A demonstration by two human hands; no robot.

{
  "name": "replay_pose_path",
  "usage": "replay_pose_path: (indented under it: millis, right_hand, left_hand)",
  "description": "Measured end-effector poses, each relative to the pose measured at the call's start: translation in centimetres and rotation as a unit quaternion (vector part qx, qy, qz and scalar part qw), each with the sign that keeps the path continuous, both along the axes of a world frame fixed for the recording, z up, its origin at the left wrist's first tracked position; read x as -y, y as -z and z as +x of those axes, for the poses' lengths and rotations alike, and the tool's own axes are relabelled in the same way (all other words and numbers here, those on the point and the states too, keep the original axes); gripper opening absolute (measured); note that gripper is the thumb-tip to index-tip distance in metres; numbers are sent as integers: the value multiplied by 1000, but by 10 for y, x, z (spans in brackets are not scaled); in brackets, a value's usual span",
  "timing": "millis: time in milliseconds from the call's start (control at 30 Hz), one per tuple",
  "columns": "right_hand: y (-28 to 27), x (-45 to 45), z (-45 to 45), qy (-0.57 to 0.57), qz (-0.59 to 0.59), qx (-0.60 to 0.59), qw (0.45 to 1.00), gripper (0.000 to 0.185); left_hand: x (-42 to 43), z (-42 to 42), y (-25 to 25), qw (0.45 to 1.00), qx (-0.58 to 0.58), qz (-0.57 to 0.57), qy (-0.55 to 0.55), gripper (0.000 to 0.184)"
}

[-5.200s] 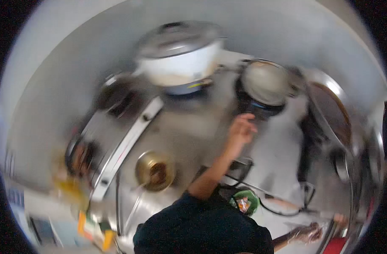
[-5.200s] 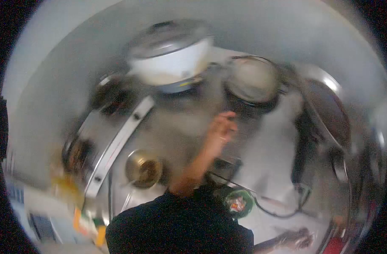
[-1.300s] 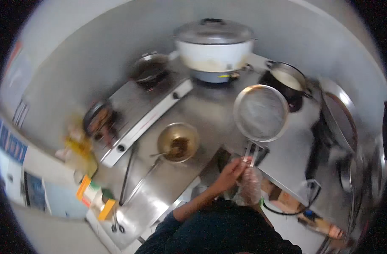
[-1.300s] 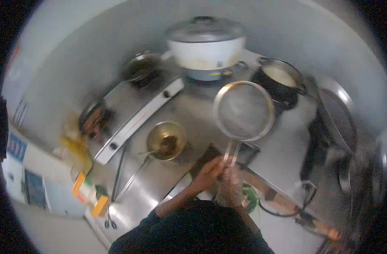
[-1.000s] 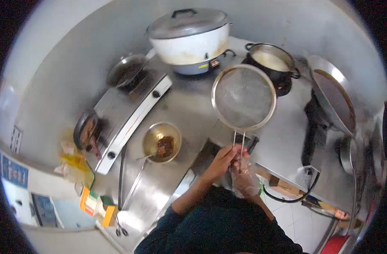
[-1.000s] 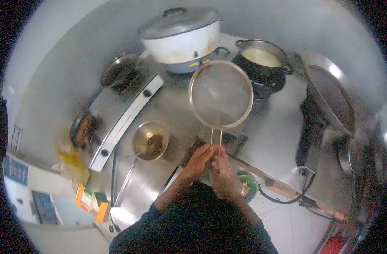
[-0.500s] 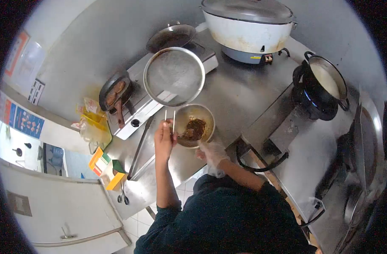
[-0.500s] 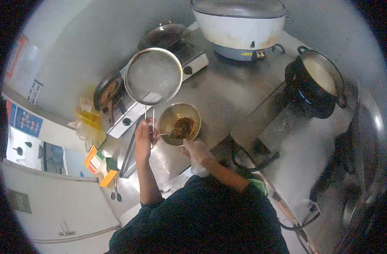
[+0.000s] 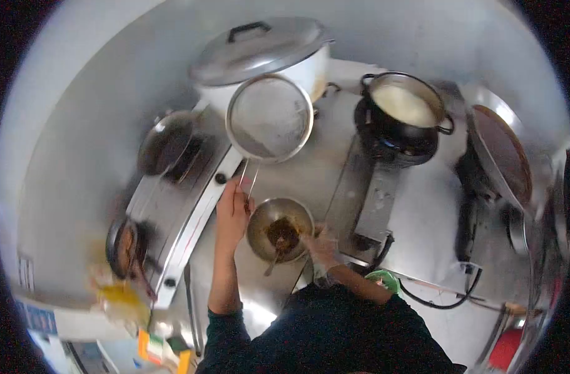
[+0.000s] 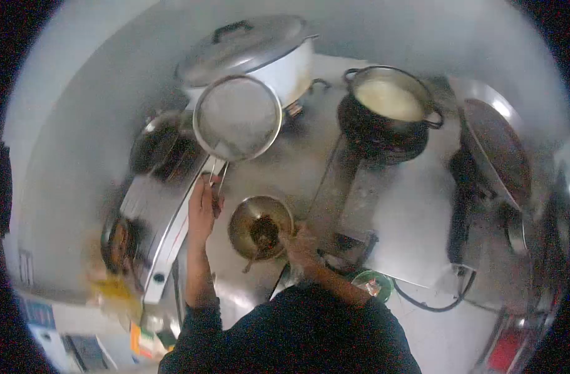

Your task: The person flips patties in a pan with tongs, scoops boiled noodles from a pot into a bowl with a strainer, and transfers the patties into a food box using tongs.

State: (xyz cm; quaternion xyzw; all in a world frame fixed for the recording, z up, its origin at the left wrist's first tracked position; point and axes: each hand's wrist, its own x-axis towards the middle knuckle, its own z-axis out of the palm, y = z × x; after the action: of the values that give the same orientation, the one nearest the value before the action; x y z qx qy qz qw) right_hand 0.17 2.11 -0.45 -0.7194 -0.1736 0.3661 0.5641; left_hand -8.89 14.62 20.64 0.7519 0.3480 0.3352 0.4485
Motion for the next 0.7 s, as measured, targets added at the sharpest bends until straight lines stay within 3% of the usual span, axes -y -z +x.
replay_pose_path:
  millis: [67,100,167,233,267,300,367,400,433,467,567,633,667,700]
  right_hand:
    - [-19,6,3,-13,6,-122,992,43]
    - [-27,9,7,-92,-23,-229,969,38]
    - [2,6,-8,-2,40,-364,931,34]
    - [34,-4,-7,-50,71,-436,896,28]
    - [36,-4,-6,-160,47,-193,967,27]
    - [34,-5,-4,-255,13,67,965,27]
    - [47,-2,-2,-294,120,188,929,23]
    - [61,0,-6,-248,267,46,930,21]
    - [69,-1,-5,-193,405,-97,889,22]
    - [-1,6,10,-174,19,-244,954,28]
    - [36,8,17,-286,22,70,955,27]
    - [13,9,18,-151,113,-185,965,29]
    - [-4,10,19,-78,158,-309,935,30]
    - [-28,15,30,-118,99,-263,952,30]
  left_hand:
    - [-22,48,-12,991,-15,126,54,23]
    - [-29,74,-28,981,-28,174,85,23]
    - [-42,133,-54,949,-53,277,143,25]
    - [-51,195,-67,903,-99,381,171,27]
    - [-52,223,-70,876,-132,432,168,28]
    - [-51,251,-68,854,-116,474,181,26]
    - [-46,300,-63,804,-136,544,197,23]
    - [-42,321,-62,775,-174,573,202,22]
    - [-40,336,-61,744,-212,600,205,20]
    - [-41,350,-57,725,-220,621,204,18]
    - [-44,380,-49,677,-251,659,212,16]
    - [-44,387,-47,664,-278,653,237,16]
    - [-44,389,-47,674,-280,644,229,15]
    - [-41,387,-47,685,-284,633,223,14]
